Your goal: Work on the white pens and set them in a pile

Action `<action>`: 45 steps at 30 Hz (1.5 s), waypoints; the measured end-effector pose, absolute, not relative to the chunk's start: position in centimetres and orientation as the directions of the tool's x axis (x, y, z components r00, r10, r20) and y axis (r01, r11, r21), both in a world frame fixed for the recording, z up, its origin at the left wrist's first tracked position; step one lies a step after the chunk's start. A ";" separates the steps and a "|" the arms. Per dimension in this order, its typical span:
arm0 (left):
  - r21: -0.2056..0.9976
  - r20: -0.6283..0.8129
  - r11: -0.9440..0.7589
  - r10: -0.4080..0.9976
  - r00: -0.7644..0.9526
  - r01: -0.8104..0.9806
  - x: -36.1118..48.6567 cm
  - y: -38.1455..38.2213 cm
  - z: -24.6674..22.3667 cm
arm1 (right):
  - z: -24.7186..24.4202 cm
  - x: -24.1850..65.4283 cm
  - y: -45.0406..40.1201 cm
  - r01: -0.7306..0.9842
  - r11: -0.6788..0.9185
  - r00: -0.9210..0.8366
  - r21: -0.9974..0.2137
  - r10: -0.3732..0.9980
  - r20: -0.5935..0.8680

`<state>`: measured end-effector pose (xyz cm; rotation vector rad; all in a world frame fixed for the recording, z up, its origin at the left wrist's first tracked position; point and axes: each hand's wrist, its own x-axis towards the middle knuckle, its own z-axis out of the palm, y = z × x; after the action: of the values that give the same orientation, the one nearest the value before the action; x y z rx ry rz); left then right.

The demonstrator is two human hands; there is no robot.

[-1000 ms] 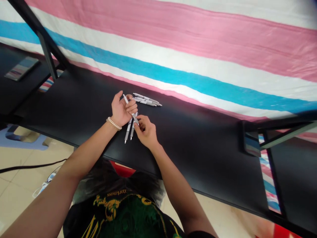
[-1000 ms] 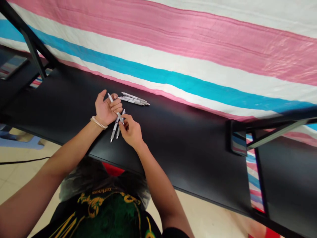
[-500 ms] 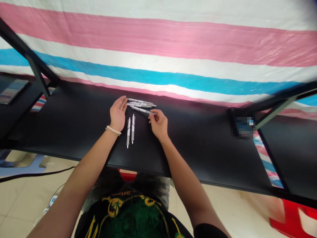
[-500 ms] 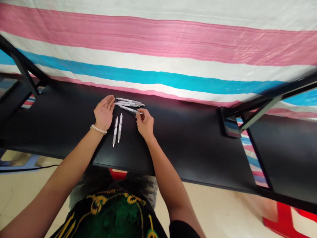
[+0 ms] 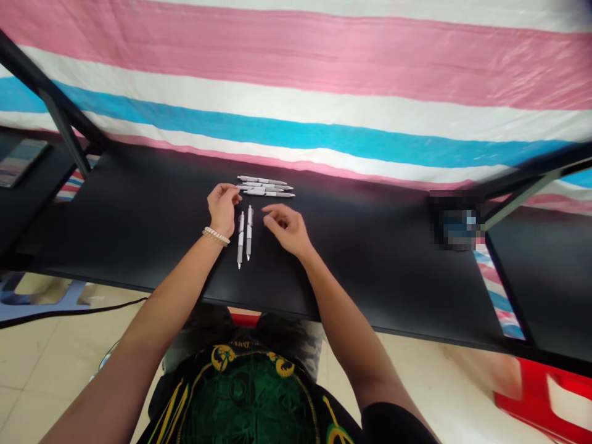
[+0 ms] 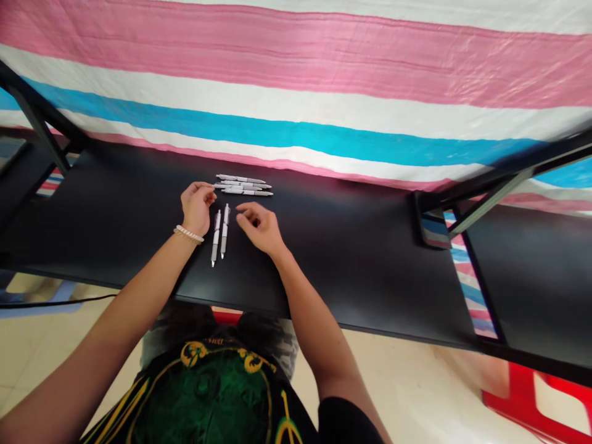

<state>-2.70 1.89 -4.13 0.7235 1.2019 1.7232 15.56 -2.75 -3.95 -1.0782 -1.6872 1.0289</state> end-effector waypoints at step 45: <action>0.841 -0.026 -0.048 0.991 -0.129 -0.540 -2.3 -0.5 -3.7 | -4.1 14.9 -3.7 0.372 0.348 -0.031 -0.861 0.931 0.363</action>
<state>-2.32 -0.49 -3.65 0.7176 0.8570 1.5295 14.89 -3.73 -4.09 -1.2017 -1.6005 0.6936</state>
